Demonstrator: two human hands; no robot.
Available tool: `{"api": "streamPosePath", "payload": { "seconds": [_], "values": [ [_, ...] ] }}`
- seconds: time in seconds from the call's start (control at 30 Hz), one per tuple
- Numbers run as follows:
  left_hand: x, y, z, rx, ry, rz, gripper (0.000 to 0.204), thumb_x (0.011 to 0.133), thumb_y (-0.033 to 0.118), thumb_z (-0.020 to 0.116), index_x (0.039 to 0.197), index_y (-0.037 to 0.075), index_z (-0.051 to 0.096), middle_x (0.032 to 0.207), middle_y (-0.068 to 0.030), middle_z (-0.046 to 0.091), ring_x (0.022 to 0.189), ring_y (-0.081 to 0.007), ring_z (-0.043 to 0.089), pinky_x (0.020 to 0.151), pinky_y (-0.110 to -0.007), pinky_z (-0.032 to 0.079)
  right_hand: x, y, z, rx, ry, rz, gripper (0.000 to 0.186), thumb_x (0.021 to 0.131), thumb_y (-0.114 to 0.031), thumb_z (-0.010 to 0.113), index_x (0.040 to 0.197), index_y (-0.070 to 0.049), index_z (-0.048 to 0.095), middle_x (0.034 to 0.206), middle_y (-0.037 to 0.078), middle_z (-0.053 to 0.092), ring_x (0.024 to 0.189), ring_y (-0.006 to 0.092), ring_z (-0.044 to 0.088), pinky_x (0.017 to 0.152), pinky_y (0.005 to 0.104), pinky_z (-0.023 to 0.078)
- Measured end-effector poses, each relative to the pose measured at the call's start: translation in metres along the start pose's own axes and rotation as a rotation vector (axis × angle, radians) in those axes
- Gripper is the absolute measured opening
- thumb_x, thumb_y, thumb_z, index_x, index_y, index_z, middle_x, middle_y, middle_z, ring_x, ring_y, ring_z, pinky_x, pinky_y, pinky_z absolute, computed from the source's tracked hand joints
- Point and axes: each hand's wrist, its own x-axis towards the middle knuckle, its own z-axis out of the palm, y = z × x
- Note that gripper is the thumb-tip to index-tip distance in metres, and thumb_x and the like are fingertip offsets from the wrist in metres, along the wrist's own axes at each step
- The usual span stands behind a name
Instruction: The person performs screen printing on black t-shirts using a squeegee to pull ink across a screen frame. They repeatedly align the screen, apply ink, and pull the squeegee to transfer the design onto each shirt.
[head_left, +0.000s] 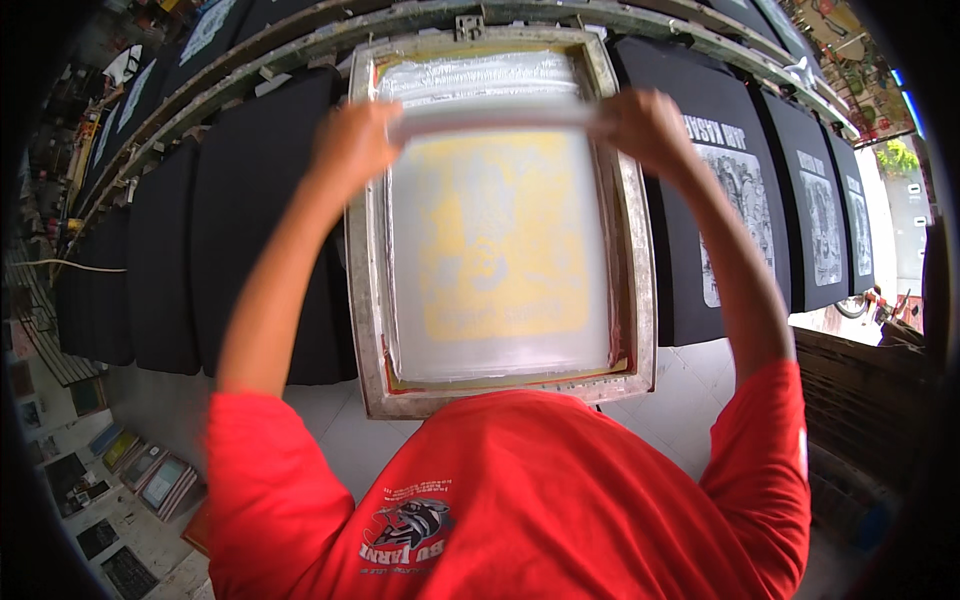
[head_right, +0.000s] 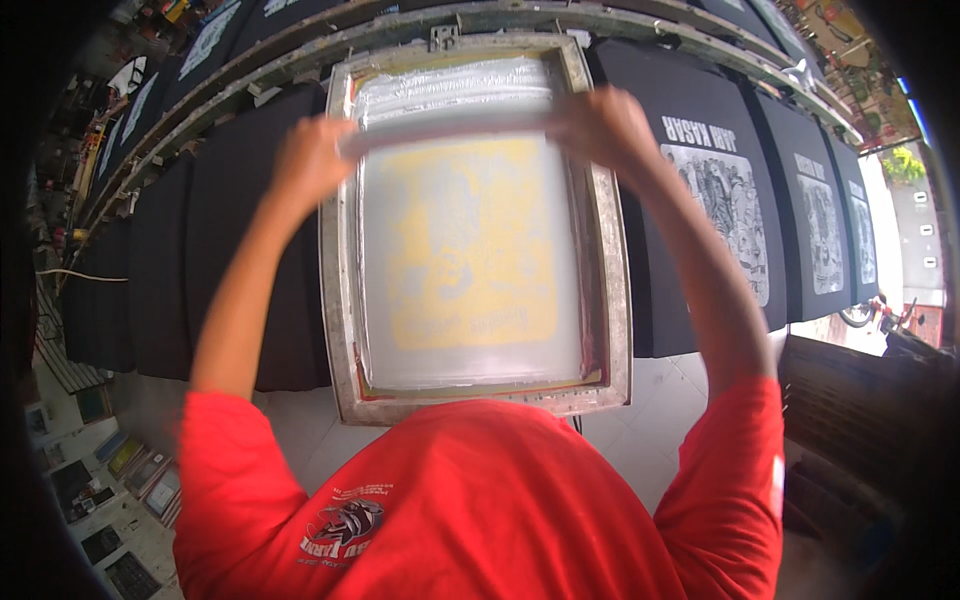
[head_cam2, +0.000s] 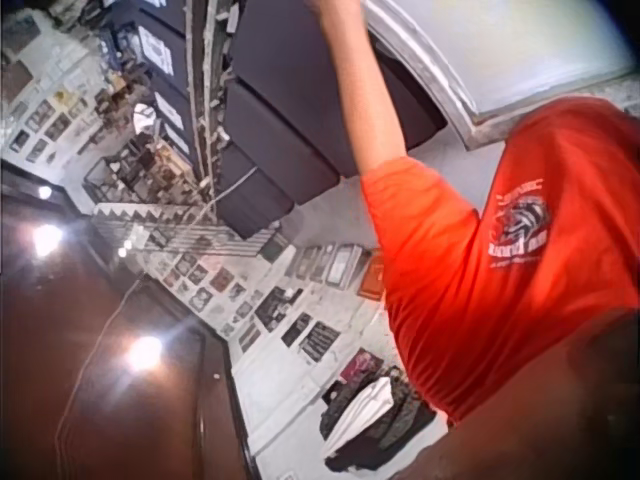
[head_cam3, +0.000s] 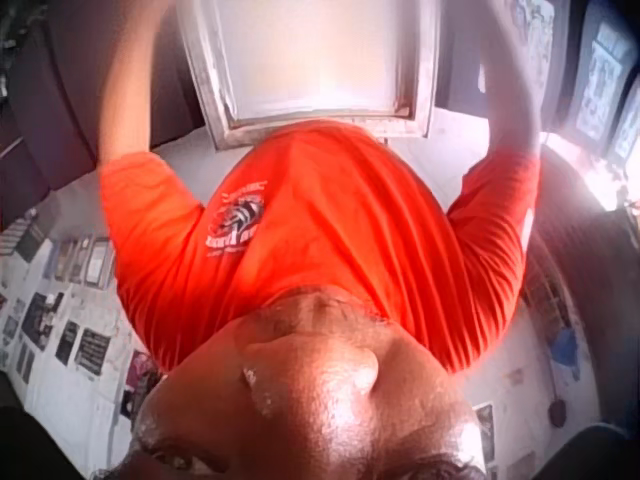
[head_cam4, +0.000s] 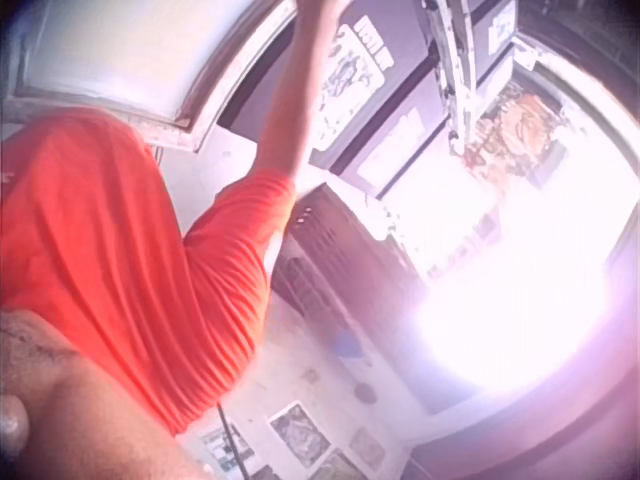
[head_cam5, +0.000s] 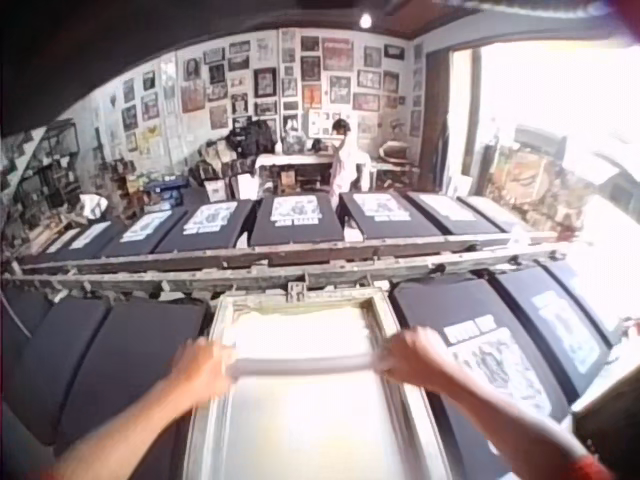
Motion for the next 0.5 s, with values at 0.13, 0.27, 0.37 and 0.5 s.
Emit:
{"api": "streamPosePath", "payload": {
  "seconds": [0.13, 0.27, 0.37, 0.5],
  "values": [
    [-0.147, 0.052, 0.004, 0.009, -0.061, 0.009, 0.034, 0.066, 0.004, 0.072, 0.099, 0.01, 0.071, 0.099, -0.0112, 0.07, 0.094, -0.0297, 0.066, 0.079, -0.042, 0.055, -0.146, -0.05, 0.007, 0.04, 0.114, -0.113, 0.013, 0.071, -0.018, 0.074, 0.073, -0.011, 0.063, 0.07, 0.007, 0.061, 0.071, 0.0278, 0.062, 0.061, 0.0402, 0.054],
    [-0.261, 0.101, 0.021, -0.135, -0.005, 0.064, 0.034, 0.061, 0.0, 0.069, 0.095, 0.008, 0.069, 0.094, -0.0068, 0.069, 0.092, -0.0265, 0.065, 0.077, -0.04, 0.054, -0.273, -0.101, 0.032, 0.119, 0.211, -0.016, 0.019, 0.065, -0.01, 0.071, 0.084, -0.01, 0.066, 0.09, 0.002, 0.068, 0.082, 0.0252, 0.064, 0.068, 0.0374, 0.054],
    [-0.309, 0.119, 0.04, -0.166, 0.018, 0.084, 0.034, 0.063, 0.003, 0.073, 0.095, 0.008, 0.064, 0.1, -0.0061, 0.066, 0.097, -0.025, 0.063, 0.081, -0.038, 0.052, -0.319, -0.116, 0.057, 0.089, 0.211, 0.0, 0.028, 0.063, -0.01, 0.073, 0.09, -0.01, 0.067, 0.093, 0.001, 0.068, 0.088, 0.024, 0.064, 0.074, 0.0369, 0.055],
    [-0.34, 0.128, 0.054, -0.18, 0.018, 0.068, 0.043, 0.066, 0.014, 0.078, 0.105, 0.007, 0.064, 0.108, -0.0071, 0.064, 0.105, -0.0265, 0.059, 0.089, -0.039, 0.05, -0.346, -0.131, 0.066, 0.163, 0.203, 0.038, 0.053, 0.057, -0.024, 0.086, 0.105, -0.008, 0.067, 0.106, 0.005, 0.066, 0.102, 0.0264, 0.06, 0.086, 0.0394, 0.051]
  ]
}}
